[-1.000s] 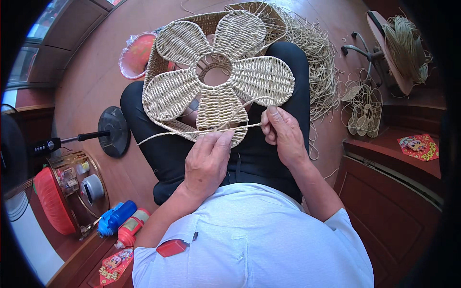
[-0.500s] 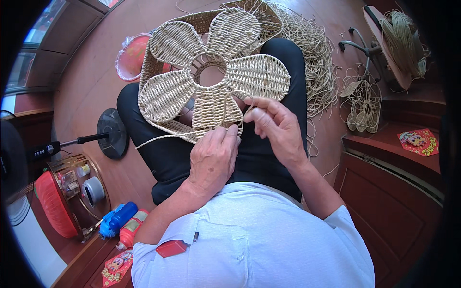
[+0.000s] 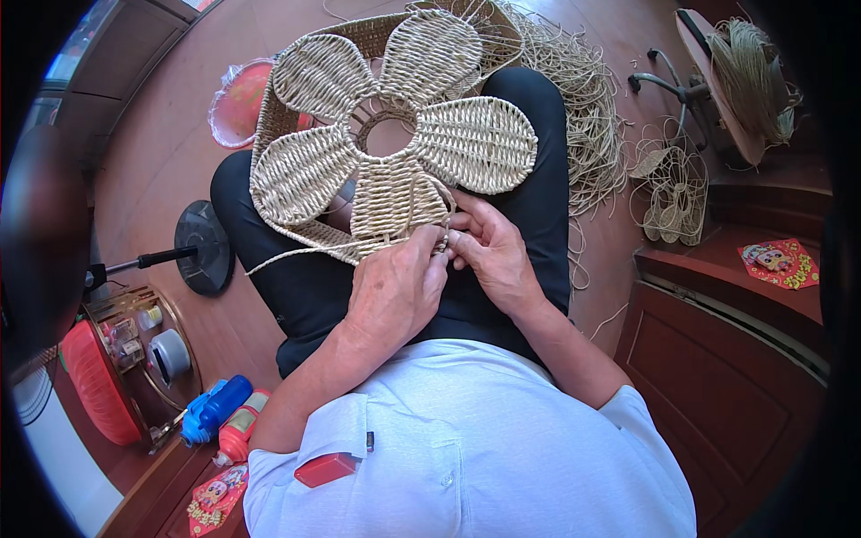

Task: Weaving a large flower-shaped wicker basket by hand.

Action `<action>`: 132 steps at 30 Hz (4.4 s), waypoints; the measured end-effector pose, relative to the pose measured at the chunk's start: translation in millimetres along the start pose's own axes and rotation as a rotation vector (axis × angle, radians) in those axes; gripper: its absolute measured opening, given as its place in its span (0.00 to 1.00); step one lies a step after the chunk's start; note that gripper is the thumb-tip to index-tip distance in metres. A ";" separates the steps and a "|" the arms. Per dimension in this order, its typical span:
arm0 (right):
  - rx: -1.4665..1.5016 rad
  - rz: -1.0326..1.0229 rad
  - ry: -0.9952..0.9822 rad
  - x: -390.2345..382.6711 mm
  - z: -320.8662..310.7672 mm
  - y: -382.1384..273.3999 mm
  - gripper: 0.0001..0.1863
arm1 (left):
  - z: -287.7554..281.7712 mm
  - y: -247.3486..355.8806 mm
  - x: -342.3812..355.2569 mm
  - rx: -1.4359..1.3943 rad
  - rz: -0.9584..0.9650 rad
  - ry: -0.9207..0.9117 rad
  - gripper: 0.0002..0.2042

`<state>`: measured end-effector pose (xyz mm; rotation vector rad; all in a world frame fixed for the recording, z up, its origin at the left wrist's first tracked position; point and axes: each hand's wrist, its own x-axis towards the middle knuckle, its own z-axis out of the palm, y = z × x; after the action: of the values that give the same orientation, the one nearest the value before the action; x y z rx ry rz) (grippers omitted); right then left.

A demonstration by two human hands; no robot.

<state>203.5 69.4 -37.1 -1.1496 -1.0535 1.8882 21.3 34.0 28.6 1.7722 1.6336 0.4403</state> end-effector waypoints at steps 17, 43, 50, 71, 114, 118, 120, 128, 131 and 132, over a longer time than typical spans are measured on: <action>0.884 0.238 -0.054 -23.1 -53.8 -55.4 0.34 | 14.9 -5.6 -8.4 0.087 0.334 0.428 0.09; -0.361 -0.075 0.563 -89.8 -279.3 -133.7 0.13 | 16.7 -7.7 7.7 0.187 0.266 0.493 0.08; -0.074 0.130 0.073 -34.4 -42.6 -33.6 0.23 | 18.8 -13.4 9.7 0.114 0.221 0.462 0.09; -0.026 -0.056 0.114 14.6 21.7 2.3 0.29 | -4.0 -28.7 4.1 -0.184 0.115 0.344 0.04; -1.520 -0.360 1.051 -109.7 -374.9 -90.3 0.22 | 31.9 -14.5 30.1 0.165 0.438 0.535 0.06; -1.444 -0.443 1.069 -82.8 -312.7 -145.9 0.19 | 4.8 -19.3 25.5 0.094 0.327 0.564 0.05; -1.307 -0.536 0.900 -76.1 -247.3 -143.1 0.10 | -0.2 -22.0 24.1 0.081 0.276 0.541 0.06; -0.314 0.072 0.169 -44.8 -27.1 -39.6 0.17 | 2.8 -24.3 10.6 0.091 0.224 0.515 0.08; -0.159 0.078 0.126 -17.3 -1.1 -25.4 0.24 | 3.9 -26.6 5.5 0.104 0.215 0.504 0.08; -0.155 0.076 0.127 -9.6 4.4 -20.3 0.24 | 3.5 -25.9 5.1 0.107 0.218 0.502 0.08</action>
<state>205.9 68.9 -14.4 -1.3970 -1.1147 1.7890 5.2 37.7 7.7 2.0428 1.8241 0.9792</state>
